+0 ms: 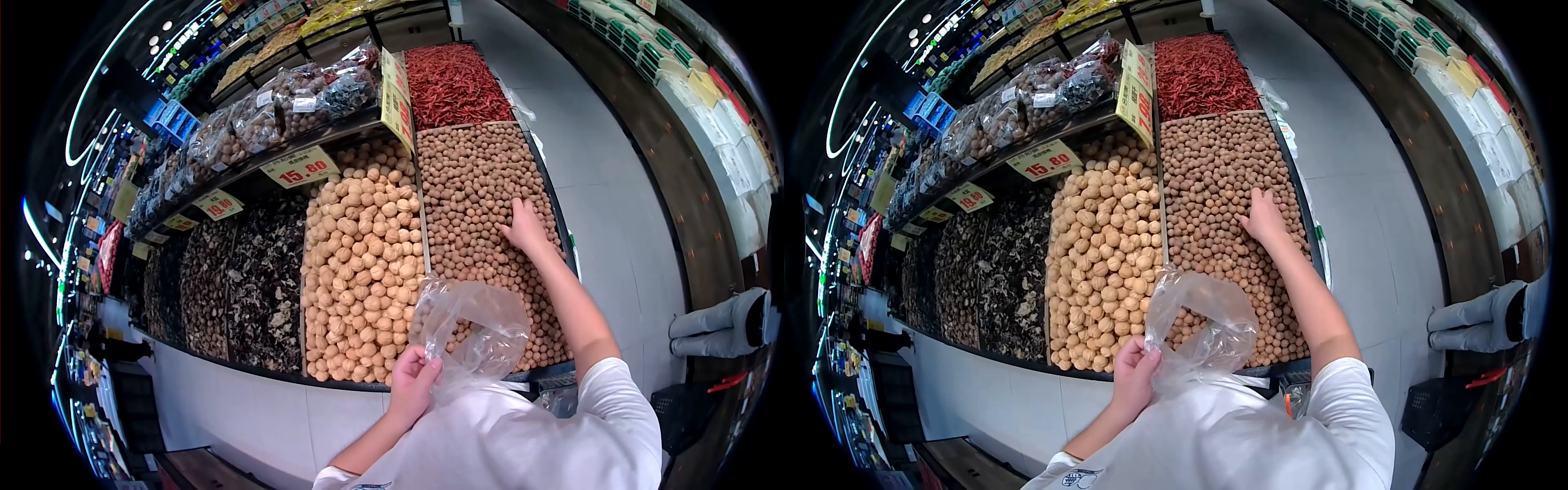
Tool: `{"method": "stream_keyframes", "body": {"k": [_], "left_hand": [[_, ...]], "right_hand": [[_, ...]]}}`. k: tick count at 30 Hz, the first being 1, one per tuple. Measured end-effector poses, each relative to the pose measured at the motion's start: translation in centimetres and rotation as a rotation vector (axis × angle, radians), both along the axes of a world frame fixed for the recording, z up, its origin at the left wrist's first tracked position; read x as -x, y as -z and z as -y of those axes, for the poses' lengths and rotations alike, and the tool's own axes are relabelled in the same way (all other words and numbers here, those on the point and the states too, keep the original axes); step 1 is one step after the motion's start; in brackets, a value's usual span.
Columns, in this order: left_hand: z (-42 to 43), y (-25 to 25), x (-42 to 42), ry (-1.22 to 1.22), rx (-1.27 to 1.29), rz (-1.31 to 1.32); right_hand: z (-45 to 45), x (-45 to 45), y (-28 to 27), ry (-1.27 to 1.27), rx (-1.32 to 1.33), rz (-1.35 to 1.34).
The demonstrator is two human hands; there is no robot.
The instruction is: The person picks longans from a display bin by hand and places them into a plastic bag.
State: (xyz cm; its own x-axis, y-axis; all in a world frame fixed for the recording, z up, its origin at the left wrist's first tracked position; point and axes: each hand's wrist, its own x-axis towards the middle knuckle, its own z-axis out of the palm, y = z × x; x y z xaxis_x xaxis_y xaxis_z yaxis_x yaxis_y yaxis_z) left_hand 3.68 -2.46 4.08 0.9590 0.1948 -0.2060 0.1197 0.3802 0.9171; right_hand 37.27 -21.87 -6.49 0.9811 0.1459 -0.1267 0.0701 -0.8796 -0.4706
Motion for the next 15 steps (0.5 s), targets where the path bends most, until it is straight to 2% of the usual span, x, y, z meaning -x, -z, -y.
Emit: {"method": "stream_keyframes", "body": {"k": [11, 14, 15], "left_hand": [[0.1, 0.3, -0.6, 0.014, -0.006, -0.039], [0.2, 0.4, -0.8, 0.019, 0.0, -0.032], [0.2, 0.5, -0.8, 0.022, -0.003, -0.033]], "right_hand": [[-0.5, -0.7, 2.5, -0.033, -0.044, 0.065], [-0.4, -0.8, 3.2, -0.013, -0.086, 0.118], [-0.4, -0.8, 3.1, 0.004, -0.172, 0.069]]}}
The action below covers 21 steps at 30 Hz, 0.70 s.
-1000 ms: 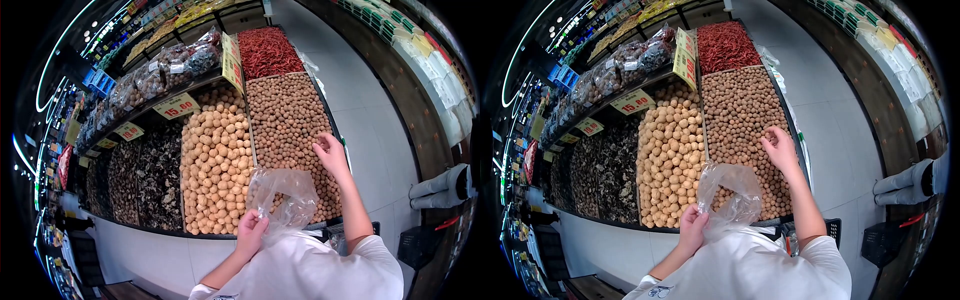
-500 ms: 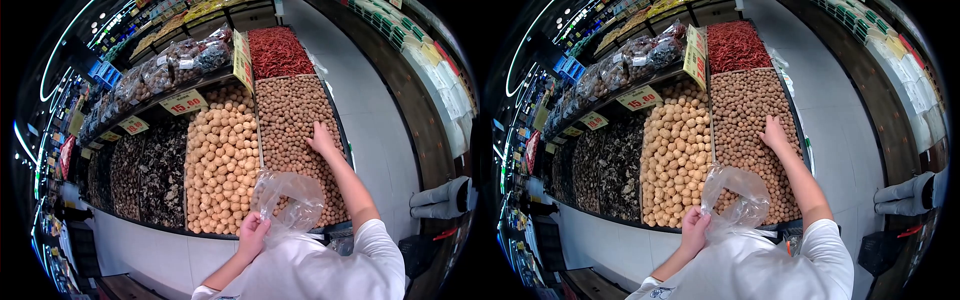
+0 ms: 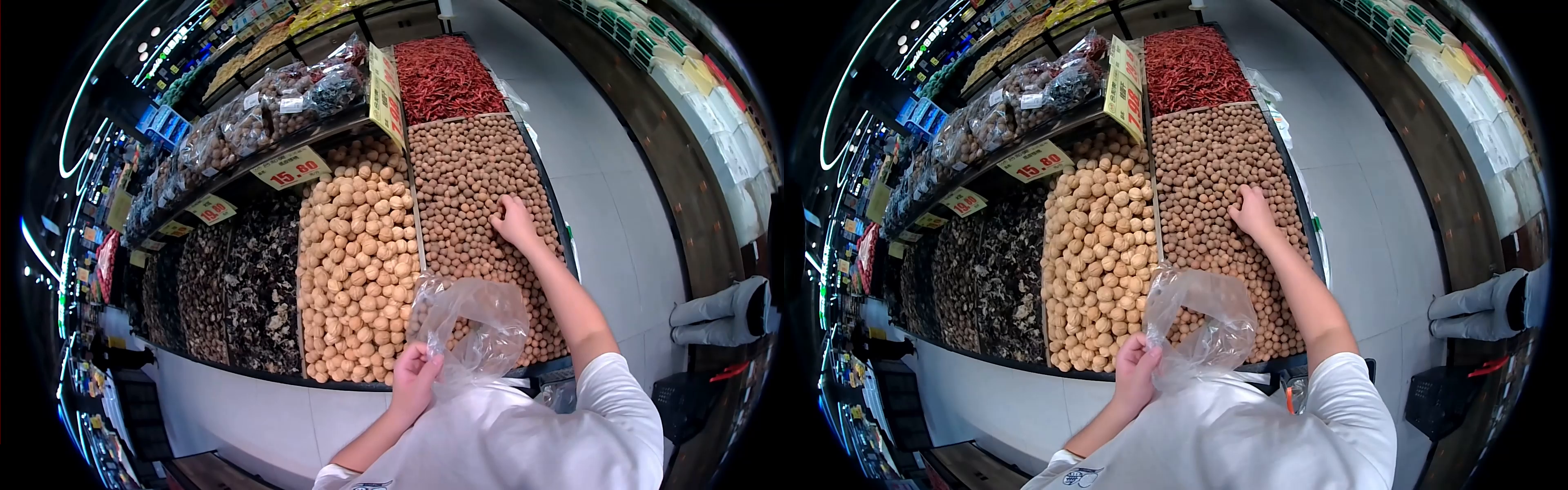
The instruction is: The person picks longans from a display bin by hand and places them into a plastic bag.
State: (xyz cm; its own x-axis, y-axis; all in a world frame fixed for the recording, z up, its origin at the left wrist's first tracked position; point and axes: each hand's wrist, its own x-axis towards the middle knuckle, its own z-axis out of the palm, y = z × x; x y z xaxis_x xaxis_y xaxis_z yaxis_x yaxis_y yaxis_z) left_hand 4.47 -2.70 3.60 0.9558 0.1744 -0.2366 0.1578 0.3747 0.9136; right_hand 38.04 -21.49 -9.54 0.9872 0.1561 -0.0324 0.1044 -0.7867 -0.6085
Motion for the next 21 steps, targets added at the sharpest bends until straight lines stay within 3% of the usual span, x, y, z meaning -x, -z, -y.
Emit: {"method": "stream_keyframes", "body": {"k": [10, 14, 16, 21], "left_hand": [[0.0, 0.2, 0.2, 0.006, -0.005, 0.016], [0.0, 0.3, 0.3, -0.002, 0.003, 0.01], [-0.1, 0.2, 0.3, -0.007, 0.004, 0.015], [-0.1, 0.3, 0.5, -0.021, 0.007, 0.023]], "right_hand": [[0.0, 0.3, 2.5, -0.001, -0.231, 0.087], [0.1, 0.0, 2.9, -0.02, -0.151, 0.19], [0.0, 0.2, 2.2, 0.059, -0.429, -0.105], [0.2, 0.6, 2.8, 0.11, -0.462, -0.035]]}}
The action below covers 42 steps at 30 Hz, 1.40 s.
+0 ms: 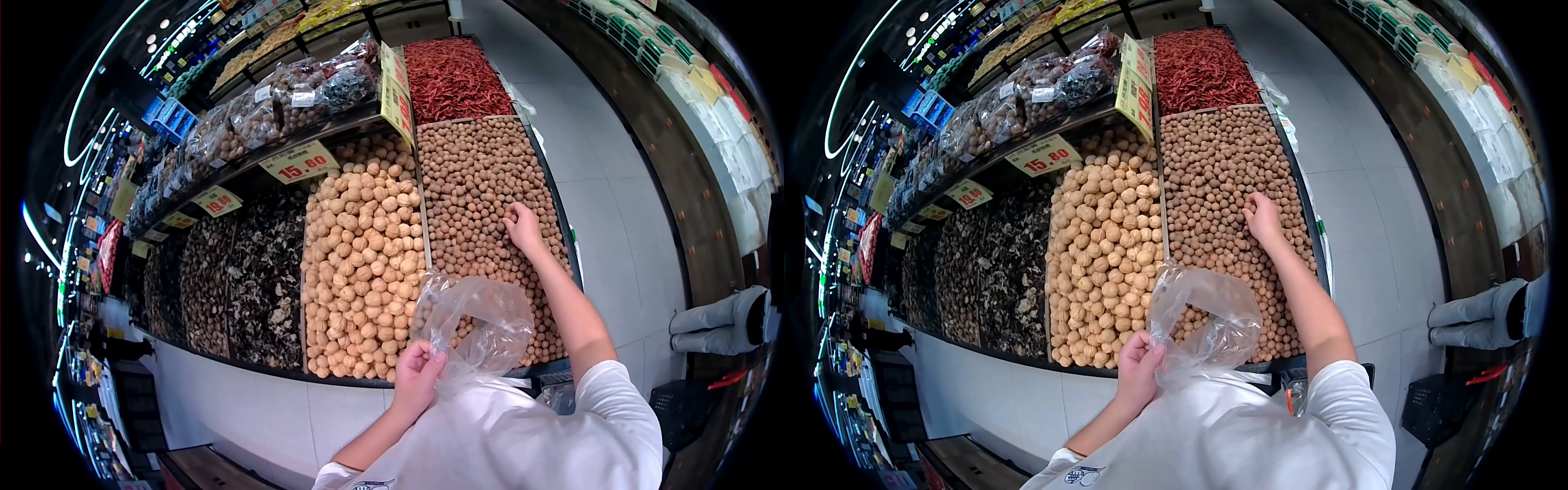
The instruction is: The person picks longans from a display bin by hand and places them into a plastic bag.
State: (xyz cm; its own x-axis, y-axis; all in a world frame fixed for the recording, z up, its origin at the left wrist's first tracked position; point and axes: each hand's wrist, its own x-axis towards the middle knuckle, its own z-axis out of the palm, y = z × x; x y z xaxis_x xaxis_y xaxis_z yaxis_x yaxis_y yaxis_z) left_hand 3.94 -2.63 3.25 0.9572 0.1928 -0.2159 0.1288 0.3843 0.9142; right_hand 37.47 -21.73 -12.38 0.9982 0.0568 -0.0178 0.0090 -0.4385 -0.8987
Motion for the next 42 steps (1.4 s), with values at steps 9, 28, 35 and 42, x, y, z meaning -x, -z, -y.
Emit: {"method": "stream_keyframes", "body": {"k": [9, 28, 35, 42], "left_hand": [[-0.1, -0.1, 0.1, 0.002, -0.011, -0.002], [-0.8, 0.3, 1.3, -0.011, 0.023, 0.007], [-0.9, 0.1, 1.4, -0.012, 0.035, 0.009], [-0.9, 0.2, 1.5, -0.019, 0.013, 0.022]], "right_hand": [[1.0, 0.5, 0.5, 0.05, -0.123, -0.024], [2.5, 0.6, 0.8, 0.06, 0.1, 0.05], [1.6, 1.5, -1.7, -0.082, 0.581, 0.019], [2.6, 1.2, 1.1, -0.011, 0.099, -0.074]]}}
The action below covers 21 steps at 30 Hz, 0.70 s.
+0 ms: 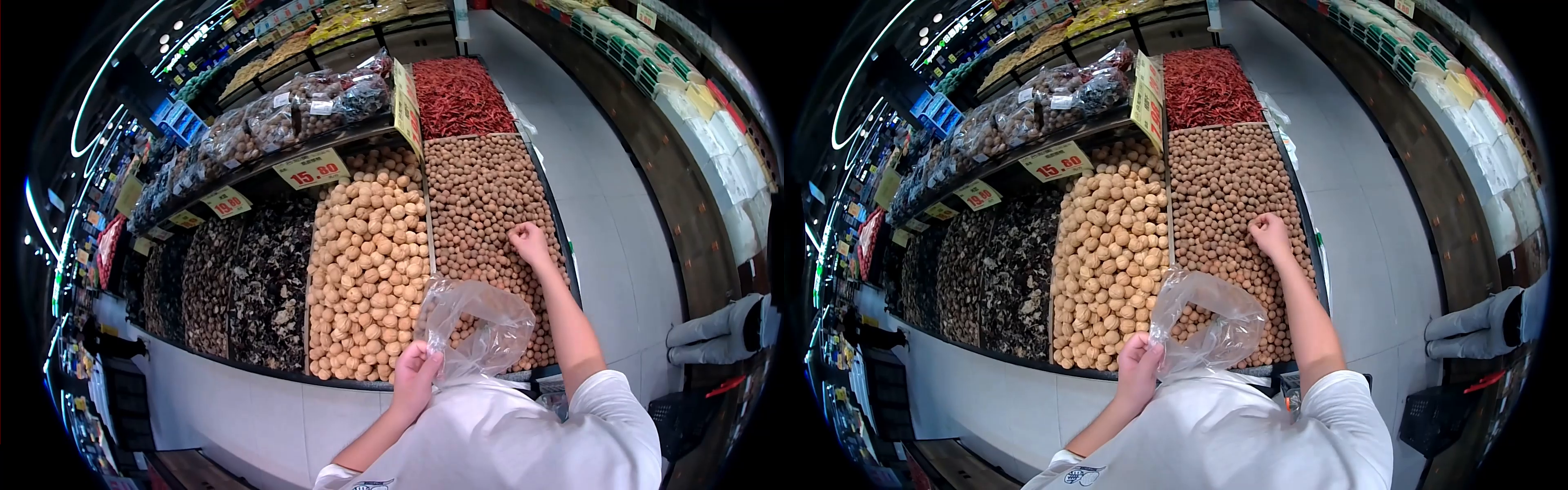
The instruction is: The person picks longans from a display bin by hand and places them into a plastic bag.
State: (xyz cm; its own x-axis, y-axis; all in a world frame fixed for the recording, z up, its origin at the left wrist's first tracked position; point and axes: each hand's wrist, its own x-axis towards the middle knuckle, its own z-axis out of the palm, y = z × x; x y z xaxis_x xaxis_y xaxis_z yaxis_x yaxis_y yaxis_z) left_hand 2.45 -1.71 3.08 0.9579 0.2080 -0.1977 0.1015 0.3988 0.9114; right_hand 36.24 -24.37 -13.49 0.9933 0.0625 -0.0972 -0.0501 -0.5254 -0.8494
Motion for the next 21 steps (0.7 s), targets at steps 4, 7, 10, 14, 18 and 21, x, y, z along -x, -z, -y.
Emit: {"method": "stream_keyframes", "body": {"k": [4, 7, 10, 14, 18, 21], "left_hand": [[0.0, -0.6, 0.3, -0.008, -0.034, -0.021], [0.1, -0.9, 0.6, 0.002, -0.045, -0.023], [0.2, -0.5, 1.1, 0.02, -0.038, -0.02], [0.4, -0.7, 1.7, 0.049, -0.079, -0.015], [0.7, -0.9, 2.5, 0.064, -0.063, -0.043], [0.9, -1.0, 3.0, 0.102, -0.058, -0.039]], "right_hand": [[1.9, 6.0, -3.3, 0.14, -1.131, -0.507], [2.6, 10.4, -6.6, 0.145, -1.201, -0.628], [4.3, 13.5, -7.8, 0.045, -1.083, -0.631], [5.8, 17.1, -12.6, -0.16, -1.072, -0.547], [5.8, 20.2, -18.9, -0.619, -0.917, -0.407], [3.1, 21.5, -21.1, -0.863, -0.684, -0.283]]}}
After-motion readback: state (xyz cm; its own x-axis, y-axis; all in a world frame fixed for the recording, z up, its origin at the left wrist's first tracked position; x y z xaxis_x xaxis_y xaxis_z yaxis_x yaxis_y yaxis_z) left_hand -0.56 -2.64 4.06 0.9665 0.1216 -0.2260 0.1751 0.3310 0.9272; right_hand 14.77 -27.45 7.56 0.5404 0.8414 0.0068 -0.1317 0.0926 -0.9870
